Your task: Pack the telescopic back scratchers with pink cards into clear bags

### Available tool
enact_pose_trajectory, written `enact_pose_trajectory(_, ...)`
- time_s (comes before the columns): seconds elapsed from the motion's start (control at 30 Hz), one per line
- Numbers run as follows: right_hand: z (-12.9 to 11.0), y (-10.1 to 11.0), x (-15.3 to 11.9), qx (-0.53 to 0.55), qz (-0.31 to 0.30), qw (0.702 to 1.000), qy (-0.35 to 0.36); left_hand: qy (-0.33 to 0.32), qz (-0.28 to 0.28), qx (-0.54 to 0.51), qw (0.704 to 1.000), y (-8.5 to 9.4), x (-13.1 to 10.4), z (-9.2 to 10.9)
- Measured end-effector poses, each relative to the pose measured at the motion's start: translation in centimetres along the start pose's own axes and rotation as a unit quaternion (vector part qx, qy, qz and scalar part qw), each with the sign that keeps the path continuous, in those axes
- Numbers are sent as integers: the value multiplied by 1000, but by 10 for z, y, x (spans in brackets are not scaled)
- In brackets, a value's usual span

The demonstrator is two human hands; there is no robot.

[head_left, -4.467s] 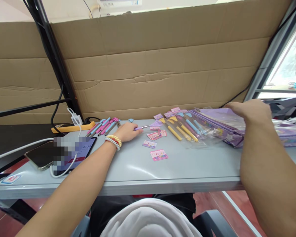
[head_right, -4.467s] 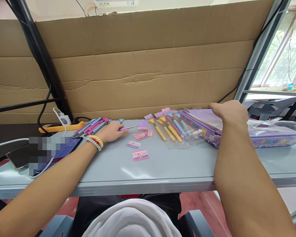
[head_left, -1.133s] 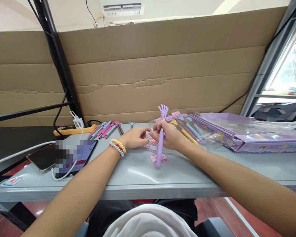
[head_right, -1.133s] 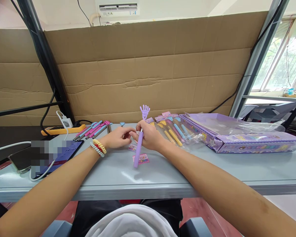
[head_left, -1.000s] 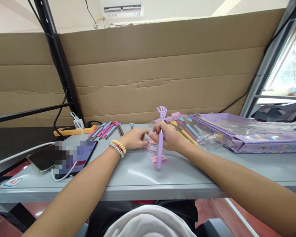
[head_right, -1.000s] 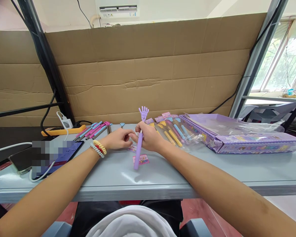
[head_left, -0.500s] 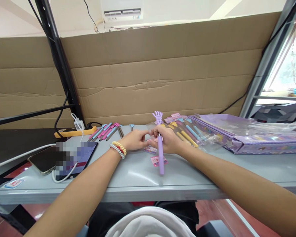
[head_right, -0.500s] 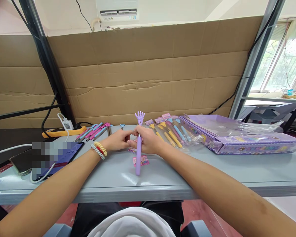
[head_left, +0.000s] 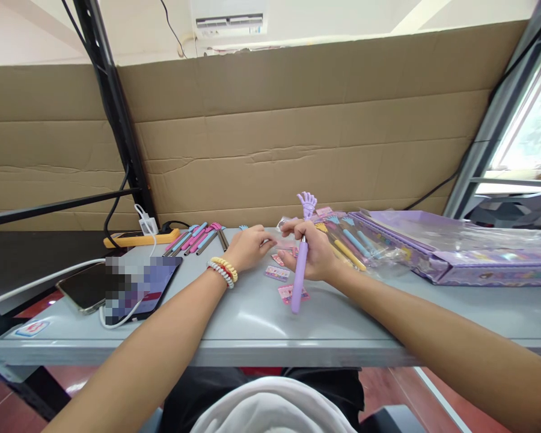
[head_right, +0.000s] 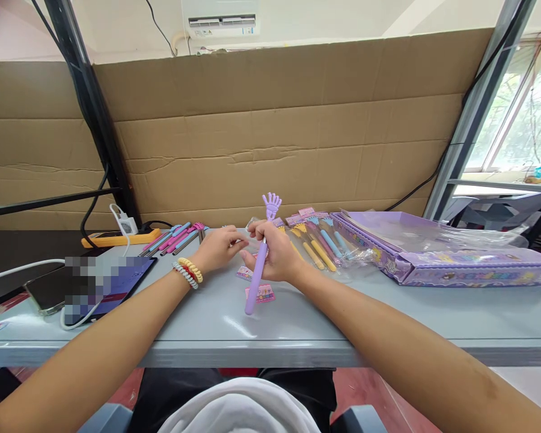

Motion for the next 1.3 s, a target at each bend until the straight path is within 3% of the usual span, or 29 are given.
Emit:
enact_pose_trajectory(0.13, 16, 6, 0, -104, 22, 993, -43, 44, 106, 12, 993, 20, 0, -8)
enact_pose_trajectory(0.23, 30, 8, -2, -144, 13, 985, -91, 59, 147, 33, 987, 28, 0, -12)
enact_pose_trajectory(0.4, 45, 12, -6, -145, 19, 978, -148, 73, 105, 2, 992, 23, 2, -20)
enact_pose_trajectory(0.6, 62, 12, -11, -11, 26, 967, -255, 20, 63, -25, 997, 20, 2, -14)
enact_pose_trajectory(0.73, 63, 6, -13, 77, -5, 960, -268, -32, 30, -31, 999, 16, 2, -3)
enact_pose_trajectory(0.9, 61, -3, -15, 99, -81, 954, -271, -77, 4, 12, 997, 13, 0, 10)
enact_pose_trajectory(1.07, 61, -11, -17, 47, -149, 949, -276, -54, 13, 26, 998, 16, 1, 7)
enact_pose_trajectory(1.2, 63, -8, -15, 5, -140, 950, -279, -12, 28, 27, 999, 19, 1, 1)
enact_pose_trajectory(1.3, 65, -8, -17, 56, -139, 943, -296, 18, 47, 35, 998, 22, 0, -4)
Point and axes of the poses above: each hand's wrist, its own x-axis towards the middle knuckle, its own y-axis out of the back of the hand, z = x × y, the point moved 7 cm from there along x, towards the middle knuckle, and after that the axes turned 5 degrees about -z, right-handed, at the moved point
